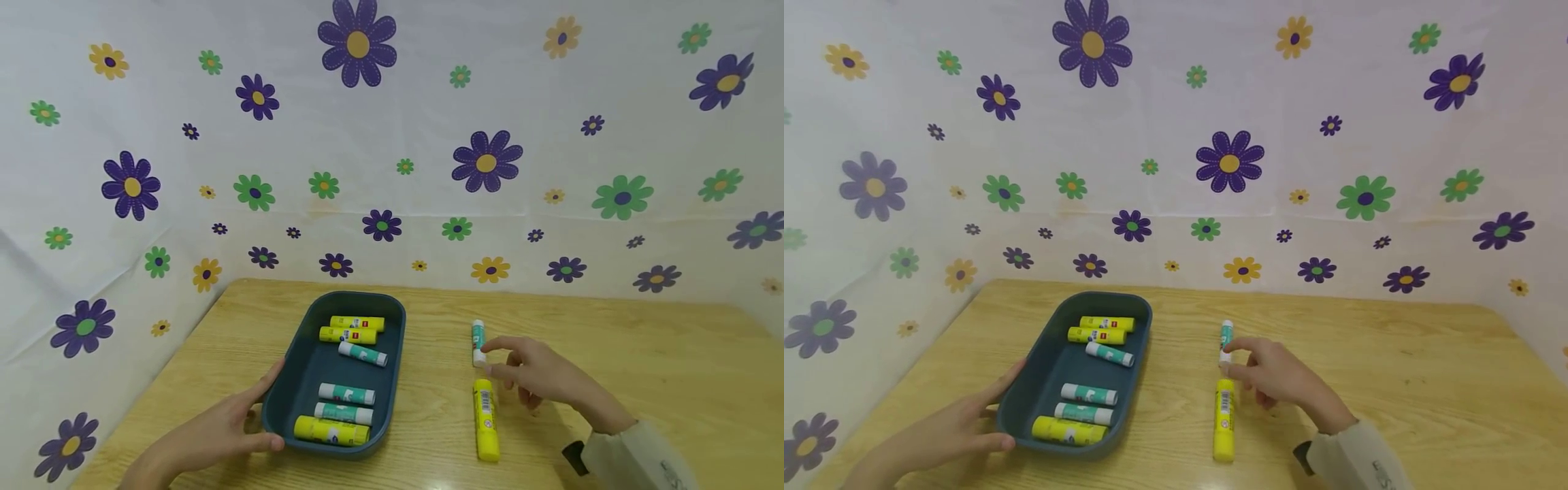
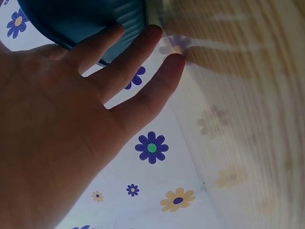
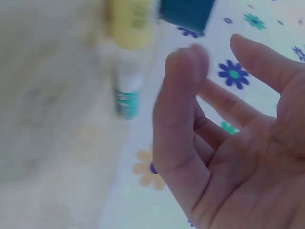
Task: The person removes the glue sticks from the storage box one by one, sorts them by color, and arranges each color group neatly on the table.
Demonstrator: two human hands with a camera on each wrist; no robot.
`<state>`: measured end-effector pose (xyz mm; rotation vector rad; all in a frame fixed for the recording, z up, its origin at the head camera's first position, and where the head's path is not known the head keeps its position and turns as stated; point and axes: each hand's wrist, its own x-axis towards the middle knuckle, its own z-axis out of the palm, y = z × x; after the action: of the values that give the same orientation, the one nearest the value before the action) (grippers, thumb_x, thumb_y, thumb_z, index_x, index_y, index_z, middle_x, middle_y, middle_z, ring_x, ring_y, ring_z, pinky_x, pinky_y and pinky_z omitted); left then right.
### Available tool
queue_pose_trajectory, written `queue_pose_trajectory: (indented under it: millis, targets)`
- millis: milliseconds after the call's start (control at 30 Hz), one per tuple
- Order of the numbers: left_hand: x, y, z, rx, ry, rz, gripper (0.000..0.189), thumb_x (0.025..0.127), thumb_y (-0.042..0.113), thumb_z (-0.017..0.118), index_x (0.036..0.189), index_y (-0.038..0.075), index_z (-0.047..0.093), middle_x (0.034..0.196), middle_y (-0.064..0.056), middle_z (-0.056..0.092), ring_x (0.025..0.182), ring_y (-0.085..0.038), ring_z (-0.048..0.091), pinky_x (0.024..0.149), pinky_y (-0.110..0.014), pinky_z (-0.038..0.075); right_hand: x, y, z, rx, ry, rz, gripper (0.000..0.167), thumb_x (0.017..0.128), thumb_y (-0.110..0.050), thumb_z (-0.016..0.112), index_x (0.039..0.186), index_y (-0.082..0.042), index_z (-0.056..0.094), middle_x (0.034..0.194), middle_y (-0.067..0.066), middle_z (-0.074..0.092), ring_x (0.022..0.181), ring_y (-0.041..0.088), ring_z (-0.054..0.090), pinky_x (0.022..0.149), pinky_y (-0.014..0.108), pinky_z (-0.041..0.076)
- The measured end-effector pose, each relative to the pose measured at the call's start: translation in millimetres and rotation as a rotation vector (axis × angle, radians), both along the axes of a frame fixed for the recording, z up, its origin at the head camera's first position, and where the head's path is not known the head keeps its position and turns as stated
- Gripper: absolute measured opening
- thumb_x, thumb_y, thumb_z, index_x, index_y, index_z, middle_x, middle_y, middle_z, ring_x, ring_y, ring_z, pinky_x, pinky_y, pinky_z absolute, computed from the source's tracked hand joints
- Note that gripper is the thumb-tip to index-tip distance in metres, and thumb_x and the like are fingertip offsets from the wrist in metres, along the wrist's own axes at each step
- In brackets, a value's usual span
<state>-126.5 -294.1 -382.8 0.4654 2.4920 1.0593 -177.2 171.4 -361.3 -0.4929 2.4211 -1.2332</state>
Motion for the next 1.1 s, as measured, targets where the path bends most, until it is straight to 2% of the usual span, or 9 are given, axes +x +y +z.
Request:
queue_pose_trajectory:
  millis: [167, 367, 567, 700, 833, 1000, 1100]
  targets:
    - [0.8, 1.0, 1.1, 0.000, 0.007, 0.003, 0.102, 0.094, 0.037, 0.074, 0.164, 0.014, 0.003, 0.162, -0.029, 0.018, 0.141, -0.056, 0.029, 0.105, -0.071, 0.035, -12.8, -11, 23.6, -0.076, -0.014, -0.041, 0.041, 0.102, -0.018, 0.063, 0.130, 0.011, 0.055, 0.084, 0.014, 0.063, 0.065, 0.024, 0.064, 0.061, 0.039, 0.061]
    - [0.6, 2.1, 0.9, 0.015, 0.017, -0.004, 0.102, 0.094, 0.037, 0.074, 0.164, 0.011, 0.005, 0.162, -0.030, 0.019, 0.142, -0.055, 0.027, 0.106, -0.070, 0.034, -29.6, -32, 44.4, -0.219, -0.071, 0.031, 0.034, 0.103, -0.017, 0.060, 0.123, 0.010, 0.058, 0.101, 0.015, 0.069, 0.090, 0.033, 0.070, 0.077, 0.042, 0.061]
    - [0.2, 1.5, -0.4, 0.025, 0.006, -0.001, 0.104, 0.093, 0.038, 0.075, 0.164, 0.010, 0.004, 0.162, -0.031, 0.018, 0.142, -0.056, 0.027, 0.106, -0.070, 0.034, -41.6, -70, 55.3, -0.275, -0.131, 0.087, 0.034, 0.102, -0.019, 0.061, 0.123, 0.008, 0.061, 0.108, 0.019, 0.070, 0.095, 0.032, 0.071, 0.082, 0.044, 0.060]
    - [0.0, 0.2, -1.7, 0.022, -0.005, 0.001, 0.105, 0.093, 0.038, 0.075, 0.164, 0.010, 0.002, 0.161, -0.032, 0.019, 0.142, -0.057, 0.027, 0.105, -0.070, 0.035, -46.7, -101, 51.7, -0.303, -0.187, 0.116, 0.029, 0.101, -0.016, 0.065, 0.119, 0.006, 0.065, 0.108, 0.018, 0.071, 0.091, 0.030, 0.072, 0.079, 0.044, 0.061]
    - [0.6, -0.5, -2.7, 0.035, -0.004, -0.015, 0.104, 0.094, 0.036, 0.074, 0.164, 0.010, 0.001, 0.160, -0.034, 0.020, 0.141, -0.057, 0.028, 0.105, -0.071, 0.035, -48.0, -127, 40.5, -0.320, -0.236, 0.147, 0.029, 0.100, -0.015, 0.065, 0.119, 0.007, 0.064, 0.104, 0.017, 0.071, 0.088, 0.029, 0.073, 0.078, 0.043, 0.061]
    - [0.2, 0.3, -3.2, 0.058, 0.017, -0.038, 0.103, 0.095, 0.033, 0.074, 0.164, 0.011, 0.000, 0.160, -0.034, 0.022, 0.141, -0.056, 0.030, 0.106, -0.071, 0.034, -45.3, -147, 24.4, -0.332, -0.283, 0.184, 0.026, 0.100, -0.011, 0.065, 0.117, 0.009, 0.064, 0.100, 0.017, 0.072, 0.084, 0.028, 0.073, 0.077, 0.041, 0.061]
    - [-0.1, -0.5, -2.8, 0.048, 0.034, -0.044, 0.103, 0.095, 0.033, 0.074, 0.164, 0.011, 0.000, 0.159, -0.034, 0.023, 0.141, -0.055, 0.031, 0.105, -0.070, 0.035, -43.8, -156, 19.1, -0.327, -0.273, 0.208, 0.023, 0.098, -0.009, 0.067, 0.113, 0.008, 0.067, 0.097, 0.015, 0.072, 0.081, 0.025, 0.072, 0.077, 0.040, 0.061]
